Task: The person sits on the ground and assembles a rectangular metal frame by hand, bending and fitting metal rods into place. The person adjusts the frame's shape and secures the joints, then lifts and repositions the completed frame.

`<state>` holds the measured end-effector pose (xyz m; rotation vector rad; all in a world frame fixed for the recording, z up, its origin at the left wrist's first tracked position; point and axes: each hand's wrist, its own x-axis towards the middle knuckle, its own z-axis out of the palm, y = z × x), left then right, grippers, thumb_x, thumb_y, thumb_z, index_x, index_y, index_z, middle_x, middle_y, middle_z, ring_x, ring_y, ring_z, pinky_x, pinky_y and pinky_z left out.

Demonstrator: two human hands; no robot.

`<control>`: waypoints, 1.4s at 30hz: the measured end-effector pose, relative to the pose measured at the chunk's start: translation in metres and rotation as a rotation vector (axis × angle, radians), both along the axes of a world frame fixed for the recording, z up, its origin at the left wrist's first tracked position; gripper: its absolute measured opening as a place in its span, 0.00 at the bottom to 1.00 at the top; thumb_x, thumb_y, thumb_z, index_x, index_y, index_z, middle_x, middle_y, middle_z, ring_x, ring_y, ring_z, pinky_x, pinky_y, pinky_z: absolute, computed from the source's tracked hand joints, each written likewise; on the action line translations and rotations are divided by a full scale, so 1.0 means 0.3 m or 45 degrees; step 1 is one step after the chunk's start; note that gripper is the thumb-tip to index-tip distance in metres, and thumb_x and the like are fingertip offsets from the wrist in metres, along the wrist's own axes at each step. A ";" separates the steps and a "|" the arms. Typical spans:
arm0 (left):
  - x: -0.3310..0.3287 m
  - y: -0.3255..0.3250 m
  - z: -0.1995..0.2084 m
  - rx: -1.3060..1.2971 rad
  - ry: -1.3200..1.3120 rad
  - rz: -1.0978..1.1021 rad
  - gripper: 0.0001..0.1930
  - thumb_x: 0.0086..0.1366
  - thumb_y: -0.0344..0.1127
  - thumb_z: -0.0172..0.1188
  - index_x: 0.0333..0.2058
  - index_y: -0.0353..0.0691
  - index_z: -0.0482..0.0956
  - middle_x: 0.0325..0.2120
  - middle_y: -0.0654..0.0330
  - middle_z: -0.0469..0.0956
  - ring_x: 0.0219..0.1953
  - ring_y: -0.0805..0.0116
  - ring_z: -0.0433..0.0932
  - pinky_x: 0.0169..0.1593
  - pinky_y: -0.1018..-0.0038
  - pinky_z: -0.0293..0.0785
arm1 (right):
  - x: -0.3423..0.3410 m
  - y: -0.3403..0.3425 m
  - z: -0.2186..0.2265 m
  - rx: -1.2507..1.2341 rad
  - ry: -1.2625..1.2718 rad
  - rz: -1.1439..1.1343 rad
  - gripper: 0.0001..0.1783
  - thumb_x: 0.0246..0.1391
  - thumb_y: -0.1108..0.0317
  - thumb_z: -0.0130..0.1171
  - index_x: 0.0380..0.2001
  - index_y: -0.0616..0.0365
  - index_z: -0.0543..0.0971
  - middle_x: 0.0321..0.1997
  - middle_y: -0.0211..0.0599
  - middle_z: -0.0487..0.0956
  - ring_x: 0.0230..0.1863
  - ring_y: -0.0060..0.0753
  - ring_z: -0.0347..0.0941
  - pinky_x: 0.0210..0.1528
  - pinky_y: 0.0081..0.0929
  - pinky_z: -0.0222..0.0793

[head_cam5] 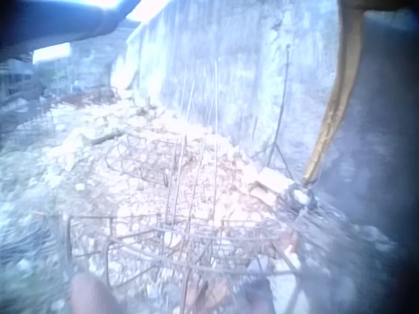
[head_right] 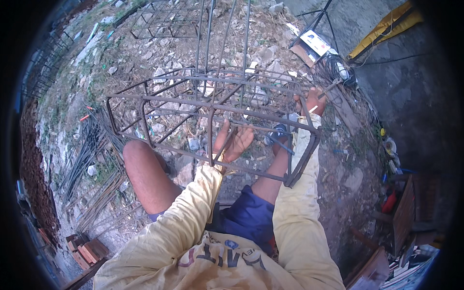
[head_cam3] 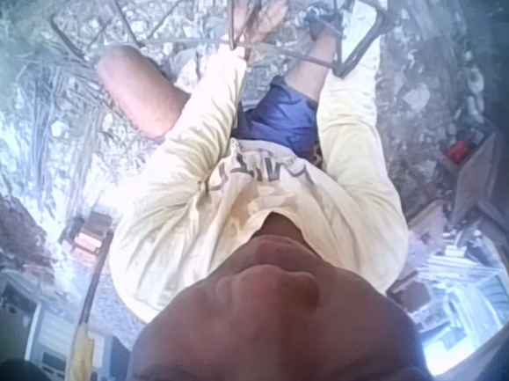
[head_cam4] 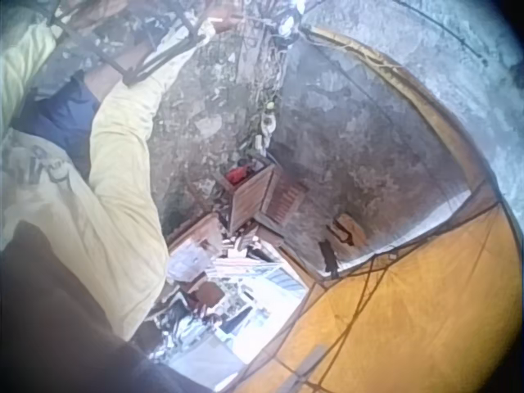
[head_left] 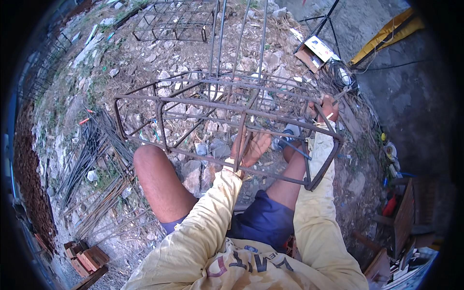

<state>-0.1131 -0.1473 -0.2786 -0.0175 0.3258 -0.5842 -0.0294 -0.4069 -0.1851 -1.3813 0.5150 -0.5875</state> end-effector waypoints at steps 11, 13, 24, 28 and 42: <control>0.004 0.030 0.004 0.060 0.096 0.034 0.31 0.68 0.62 0.40 0.51 0.37 0.65 0.23 0.63 0.69 0.26 0.70 0.73 0.27 0.74 0.72 | -0.022 -0.007 0.019 -0.122 0.054 -0.032 0.12 0.60 0.63 0.50 0.33 0.63 0.67 0.21 0.39 0.72 0.15 0.34 0.75 0.07 0.26 0.61; 0.009 0.061 -0.015 -0.049 0.074 0.035 0.31 0.68 0.63 0.37 0.51 0.39 0.65 0.22 0.64 0.69 0.25 0.72 0.72 0.25 0.76 0.68 | -0.010 0.028 0.013 -0.091 0.042 -0.026 0.12 0.60 0.63 0.49 0.32 0.63 0.67 0.20 0.39 0.72 0.14 0.33 0.74 0.07 0.26 0.62; 0.043 0.076 -0.019 -0.083 0.148 -0.159 0.15 0.71 0.50 0.43 0.26 0.52 0.68 0.16 0.75 0.64 0.18 0.81 0.66 0.23 0.78 0.58 | -0.015 0.033 0.019 -0.066 -0.031 0.044 0.11 0.61 0.63 0.48 0.34 0.62 0.67 0.21 0.35 0.70 0.16 0.33 0.76 0.07 0.25 0.62; 0.035 0.076 -0.016 -0.128 0.061 -0.128 0.14 0.72 0.47 0.43 0.27 0.52 0.68 0.16 0.74 0.63 0.18 0.82 0.66 0.23 0.80 0.57 | -0.018 0.028 0.014 0.002 -0.033 0.058 0.11 0.62 0.63 0.48 0.33 0.61 0.66 0.21 0.35 0.70 0.15 0.32 0.75 0.07 0.25 0.61; 0.041 0.132 -0.007 -0.389 0.028 -0.451 0.08 0.70 0.38 0.47 0.33 0.42 0.68 0.25 0.66 0.68 0.24 0.78 0.72 0.31 0.73 0.68 | -0.023 -0.012 0.027 -0.051 0.052 0.114 0.11 0.62 0.63 0.47 0.31 0.60 0.65 0.19 0.37 0.71 0.15 0.32 0.75 0.07 0.24 0.61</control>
